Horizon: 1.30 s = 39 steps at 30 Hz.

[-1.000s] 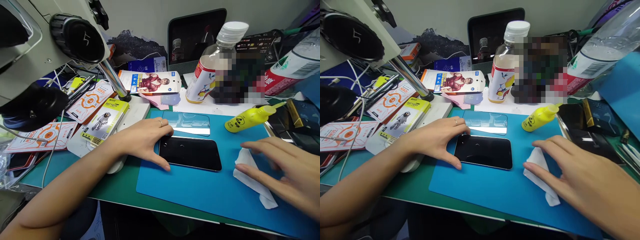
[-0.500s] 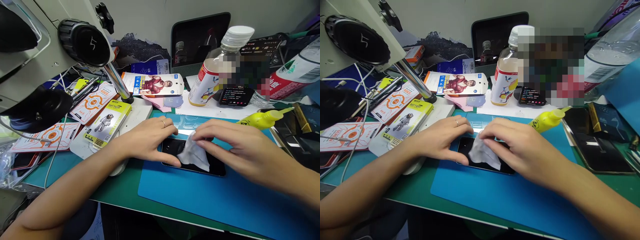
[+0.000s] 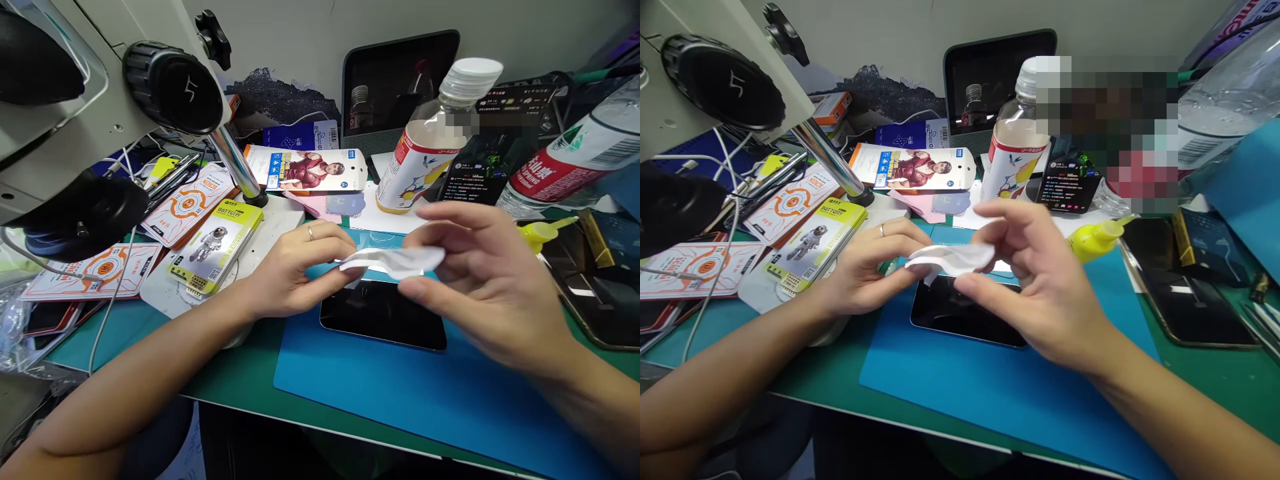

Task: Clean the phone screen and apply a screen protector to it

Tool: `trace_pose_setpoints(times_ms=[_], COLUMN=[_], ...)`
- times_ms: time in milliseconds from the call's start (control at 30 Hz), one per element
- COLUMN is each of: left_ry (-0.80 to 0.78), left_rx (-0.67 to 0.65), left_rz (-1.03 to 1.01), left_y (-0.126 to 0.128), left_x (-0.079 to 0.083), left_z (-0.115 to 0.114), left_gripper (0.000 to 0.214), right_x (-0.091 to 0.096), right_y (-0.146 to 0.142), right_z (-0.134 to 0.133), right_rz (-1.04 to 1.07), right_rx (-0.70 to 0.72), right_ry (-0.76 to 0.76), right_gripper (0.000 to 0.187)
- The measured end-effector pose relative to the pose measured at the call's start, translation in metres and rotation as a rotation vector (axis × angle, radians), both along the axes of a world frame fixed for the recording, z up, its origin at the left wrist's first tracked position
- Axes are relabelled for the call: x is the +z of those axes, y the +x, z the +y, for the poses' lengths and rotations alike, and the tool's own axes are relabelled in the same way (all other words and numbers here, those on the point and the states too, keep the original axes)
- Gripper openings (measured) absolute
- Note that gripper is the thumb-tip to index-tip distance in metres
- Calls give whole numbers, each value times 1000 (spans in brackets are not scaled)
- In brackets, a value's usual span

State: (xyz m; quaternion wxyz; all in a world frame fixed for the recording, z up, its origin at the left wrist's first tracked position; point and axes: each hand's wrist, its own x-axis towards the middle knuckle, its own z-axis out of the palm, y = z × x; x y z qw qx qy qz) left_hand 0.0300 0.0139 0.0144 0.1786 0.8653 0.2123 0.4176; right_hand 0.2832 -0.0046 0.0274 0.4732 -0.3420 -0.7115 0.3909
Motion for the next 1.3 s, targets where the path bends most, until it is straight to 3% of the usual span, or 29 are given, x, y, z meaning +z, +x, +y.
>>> trace_pose_setpoints(times_ms=[67,167,200,367,533,667,733,833,900,1167,1300], left_ry=[11,18,16,4,2,-31,-69,-88,-60,38,9], left_rx=[-16,-58,-58,-24,38,95,109,90,86,99,135], left_rz=[-3,10,15,40,16,-22,-49,-83,-78,22,57], left_y=[1,1,2,2,2,2,2,3,3,5,9], left_x=[1,2,2,1,2,0,-2,-6,-7,-8,3], left_z=[-1,-1,-2,-2,-2,-2,-3,-4,-4,-2,-6], left_gripper=[8,8,8,11,11,11,10,31,34,40,35], right_x=[-1,-1,-1,2,1,-1,-1,0,0,0,-2], right_y=[-1,0,0,1,1,2,2,0,-1,-4,-3], right_z=[2,2,2,1,0,-1,-2,-3,-3,0,1], right_rz=[-93,-187,-181,-116,-150,-180,-176,-166,-152,-34,13], right_rx=[71,82,67,32,-94,-176,-173,-173,-162,-50,-43], right_ry=[11,75,70,-55,-22,-119,-138,-141,-137,-190,-251], right_gripper=[49,8,4,19,14,17,13,5,2,14,15])
